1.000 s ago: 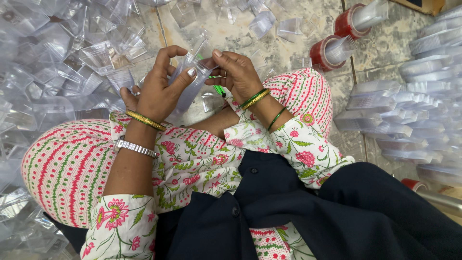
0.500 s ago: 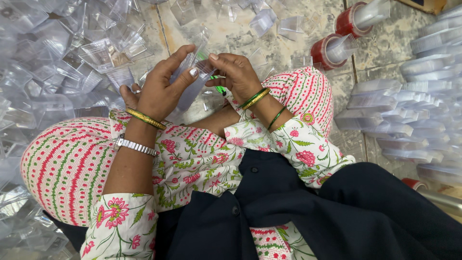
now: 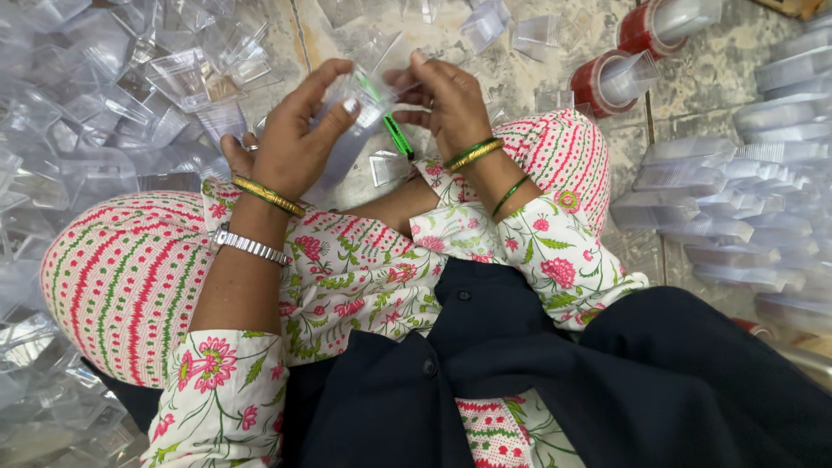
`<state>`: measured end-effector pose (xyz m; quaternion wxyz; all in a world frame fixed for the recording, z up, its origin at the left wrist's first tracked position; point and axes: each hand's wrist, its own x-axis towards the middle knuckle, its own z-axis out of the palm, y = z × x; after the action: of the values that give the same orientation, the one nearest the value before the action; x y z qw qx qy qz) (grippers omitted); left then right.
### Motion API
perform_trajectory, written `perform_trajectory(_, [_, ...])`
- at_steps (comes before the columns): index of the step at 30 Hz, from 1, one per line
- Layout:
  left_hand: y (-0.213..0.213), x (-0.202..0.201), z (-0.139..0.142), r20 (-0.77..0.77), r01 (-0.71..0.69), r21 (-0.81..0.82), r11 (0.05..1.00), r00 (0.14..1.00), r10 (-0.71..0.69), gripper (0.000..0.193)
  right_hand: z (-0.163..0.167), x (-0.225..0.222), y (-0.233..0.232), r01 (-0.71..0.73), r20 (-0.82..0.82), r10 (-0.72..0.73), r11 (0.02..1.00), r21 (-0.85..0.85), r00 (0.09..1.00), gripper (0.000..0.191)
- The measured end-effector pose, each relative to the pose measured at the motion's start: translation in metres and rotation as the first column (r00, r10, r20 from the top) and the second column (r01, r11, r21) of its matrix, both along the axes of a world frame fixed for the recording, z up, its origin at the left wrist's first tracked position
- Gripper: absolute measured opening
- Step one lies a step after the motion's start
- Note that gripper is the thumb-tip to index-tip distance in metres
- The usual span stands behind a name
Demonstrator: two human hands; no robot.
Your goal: The person sits on the floor surrounded by piles of clear plastic cups and nests cups one into another to build stacks, occasionally picking up loose cups from the floor and setting finished stacks aside.
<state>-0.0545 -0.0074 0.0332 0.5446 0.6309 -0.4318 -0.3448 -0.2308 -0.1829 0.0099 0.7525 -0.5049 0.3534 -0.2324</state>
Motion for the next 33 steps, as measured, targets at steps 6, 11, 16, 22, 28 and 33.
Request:
perform_trajectory(6, [0.005,-0.002,0.016,-0.207,-0.085,0.21,0.974,0.97,0.129,0.043,-0.02,0.001,-0.01,-0.09,-0.254,0.013,0.951,-0.295,0.967,0.048])
perform_trajectory(11, [0.014,-0.006,0.022,-0.108,-0.18,0.263,0.948,0.971,0.214,0.049,0.016,-0.019,0.025,-0.362,-0.246,0.271,0.575,-0.733,0.93,0.089])
perform_trajectory(16, [0.02,-0.008,0.009,-0.542,-0.047,-0.097,0.994,0.84,-0.013,0.058,0.049,-0.017,0.062,-0.425,-0.129,0.491,0.558,-0.713,0.861,0.104])
perform_trajectory(22, [0.017,-0.006,-0.008,-0.601,0.004,-0.237,0.972,0.785,-0.15,0.066,0.055,-0.018,0.066,-0.361,-0.187,0.376,0.469,-0.806,0.908,0.095])
perform_trajectory(28, [0.014,-0.012,0.005,-0.332,-0.113,0.069,0.991,0.934,0.129,0.072,0.066,-0.009,0.076,-0.241,-0.231,0.083,0.138,-0.961,0.969,0.047])
perform_trajectory(33, [0.016,-0.021,0.024,-0.011,-0.167,0.349,0.922,0.983,0.182,0.075,0.064,0.017,0.097,-0.203,-0.205,-0.01,0.104,-0.974,0.979,0.019])
